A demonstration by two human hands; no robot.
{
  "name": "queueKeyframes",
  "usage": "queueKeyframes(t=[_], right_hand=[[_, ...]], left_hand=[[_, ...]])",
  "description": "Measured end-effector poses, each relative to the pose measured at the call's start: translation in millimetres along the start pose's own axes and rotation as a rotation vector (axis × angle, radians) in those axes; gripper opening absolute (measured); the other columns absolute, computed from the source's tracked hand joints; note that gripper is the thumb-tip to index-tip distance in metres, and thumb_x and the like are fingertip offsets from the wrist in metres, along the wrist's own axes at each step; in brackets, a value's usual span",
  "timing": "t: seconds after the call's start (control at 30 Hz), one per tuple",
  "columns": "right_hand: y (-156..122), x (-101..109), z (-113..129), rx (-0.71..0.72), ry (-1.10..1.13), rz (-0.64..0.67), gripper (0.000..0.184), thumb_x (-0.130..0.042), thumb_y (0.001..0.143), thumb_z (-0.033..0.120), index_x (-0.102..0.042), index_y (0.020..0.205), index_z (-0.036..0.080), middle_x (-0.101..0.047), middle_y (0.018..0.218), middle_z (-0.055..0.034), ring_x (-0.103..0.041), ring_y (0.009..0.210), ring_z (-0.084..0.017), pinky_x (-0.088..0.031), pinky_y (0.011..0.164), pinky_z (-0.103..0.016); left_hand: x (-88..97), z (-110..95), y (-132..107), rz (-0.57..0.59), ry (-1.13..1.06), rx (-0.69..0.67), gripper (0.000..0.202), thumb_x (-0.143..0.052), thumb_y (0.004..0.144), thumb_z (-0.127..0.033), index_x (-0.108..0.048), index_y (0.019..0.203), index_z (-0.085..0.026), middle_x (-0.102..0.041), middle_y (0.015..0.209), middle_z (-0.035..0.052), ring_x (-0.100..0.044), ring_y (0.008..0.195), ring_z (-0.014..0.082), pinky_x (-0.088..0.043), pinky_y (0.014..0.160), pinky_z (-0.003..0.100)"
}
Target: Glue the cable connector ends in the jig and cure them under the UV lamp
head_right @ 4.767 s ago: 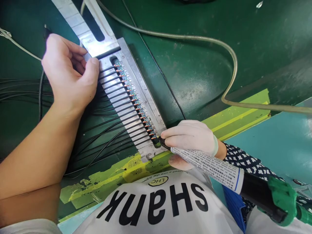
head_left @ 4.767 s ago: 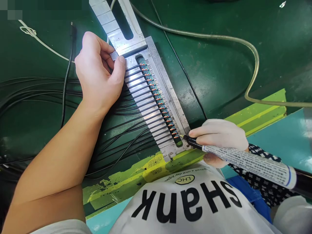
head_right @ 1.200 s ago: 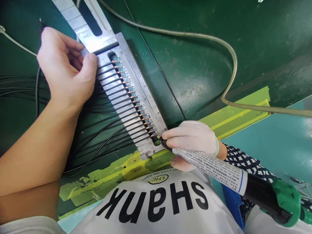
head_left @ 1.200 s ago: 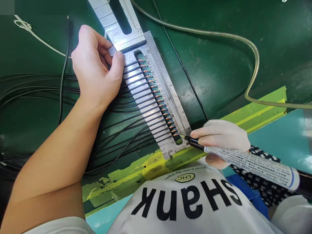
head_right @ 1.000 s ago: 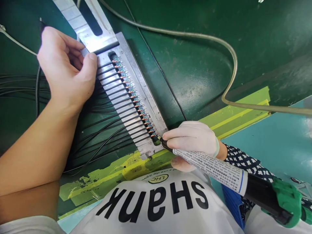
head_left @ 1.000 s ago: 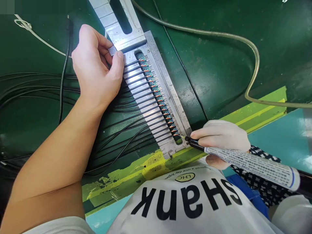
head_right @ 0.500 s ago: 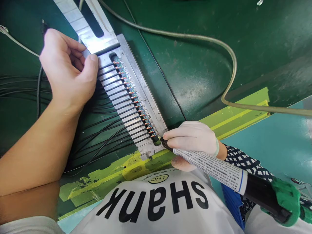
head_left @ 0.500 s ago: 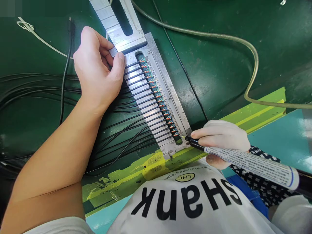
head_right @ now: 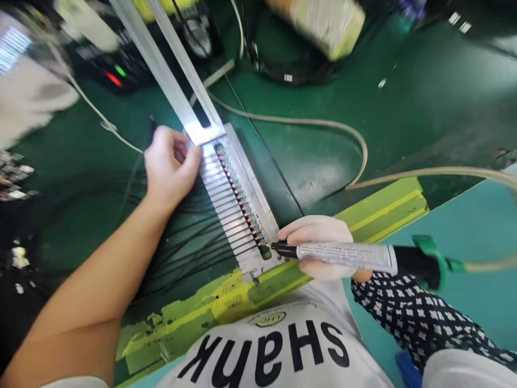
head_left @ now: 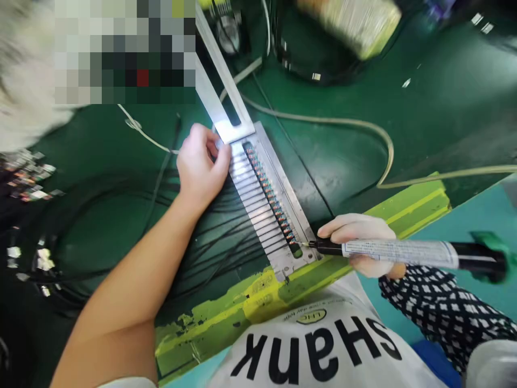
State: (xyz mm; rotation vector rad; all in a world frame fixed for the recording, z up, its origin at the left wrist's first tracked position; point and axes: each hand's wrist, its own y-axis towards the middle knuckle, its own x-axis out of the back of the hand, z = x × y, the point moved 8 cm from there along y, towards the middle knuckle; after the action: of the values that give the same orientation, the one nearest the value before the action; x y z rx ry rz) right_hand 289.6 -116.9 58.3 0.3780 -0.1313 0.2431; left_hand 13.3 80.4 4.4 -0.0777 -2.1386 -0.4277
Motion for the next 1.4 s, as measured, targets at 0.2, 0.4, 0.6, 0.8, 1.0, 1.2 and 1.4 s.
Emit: queueKeyframes(t=[0.2,0.4,0.6,0.8,1.0,1.2,1.4], right_hand=[[17,59,-27,-0.308,0.562,-0.559,0.029,-0.057,0.096,0.055,-0.07,0.107,0.032,-0.074,0.105,-0.0028,-0.067,0.077,-0.017,-0.055,0.063,-0.03],[38,107,-29,-0.25,0.768,-0.71,0.025,-0.061,0.095,0.054,-0.069,0.098,0.031,-0.072,0.108,-0.0013,-0.062,0.076,-0.014,-0.051,0.064,-0.028],[59,102,-37,-0.312,0.829,-0.628,0.026,-0.064,0.092,0.054,-0.069,0.097,0.03,-0.07,0.104,-0.0029,-0.062,0.077,-0.017,-0.05,0.061,-0.03],[102,32,-44,-0.427,0.789,-0.406,0.027,-0.073,0.09,0.041,-0.068,0.115,0.037,-0.067,0.111,-0.0019,-0.063,0.076,-0.015,-0.055,0.06,-0.029],[160,-88,-16,-0.371,0.671,-0.044,0.038,-0.076,0.087,0.037,-0.066,0.123,0.031,-0.064,0.134,-0.0064,-0.068,0.096,-0.021,-0.06,0.082,-0.036],[198,-161,0,-0.298,0.586,0.073,0.037,-0.067,0.092,0.048,-0.066,0.123,0.027,-0.063,0.137,-0.0086,-0.07,0.099,-0.022,-0.058,0.085,-0.038],[213,-193,2,-0.311,0.506,0.095,0.042,-0.068,0.092,0.051,-0.065,0.124,0.025,-0.069,0.122,-0.0091,-0.07,0.099,-0.023,-0.057,0.087,-0.037]], left_hand=[[34.1,-55,10,-0.098,0.241,-0.149,0.02,-0.061,0.093,-0.033,-0.055,0.108,-0.021,-0.061,0.101,0.0088,-0.06,0.095,0.0275,-0.046,0.078,0.04],[9.4,-163,36,0.139,0.184,-0.463,0.014,-0.049,0.099,-0.033,-0.059,0.098,-0.023,-0.064,0.095,0.0108,-0.06,0.093,0.032,-0.045,0.077,0.045],[7.9,-183,6,0.282,0.106,-0.51,0.02,-0.045,0.102,-0.034,-0.061,0.096,-0.024,-0.068,0.09,0.0057,-0.063,0.088,0.023,-0.049,0.079,0.037],[99.5,-44,-32,0.095,0.234,-0.034,0.028,-0.046,0.102,-0.036,-0.062,0.084,-0.022,-0.064,0.074,0.0007,-0.062,0.072,0.0157,-0.049,0.071,0.03],[210.7,140,-20,-0.184,0.358,0.485,0.029,-0.061,0.099,-0.04,-0.064,0.111,-0.014,-0.067,0.106,0.0065,-0.066,0.093,0.0176,-0.058,0.086,0.038],[248.6,222,7,-0.433,0.314,0.707,0.041,-0.065,0.097,-0.039,-0.058,0.13,-0.017,-0.059,0.133,0.0115,-0.061,0.116,0.0254,-0.056,0.098,0.047],[283.2,285,5,-0.552,0.127,0.861,0.041,-0.065,0.097,-0.039,-0.058,0.13,-0.017,-0.06,0.13,0.011,-0.063,0.114,0.0249,-0.057,0.095,0.046]])
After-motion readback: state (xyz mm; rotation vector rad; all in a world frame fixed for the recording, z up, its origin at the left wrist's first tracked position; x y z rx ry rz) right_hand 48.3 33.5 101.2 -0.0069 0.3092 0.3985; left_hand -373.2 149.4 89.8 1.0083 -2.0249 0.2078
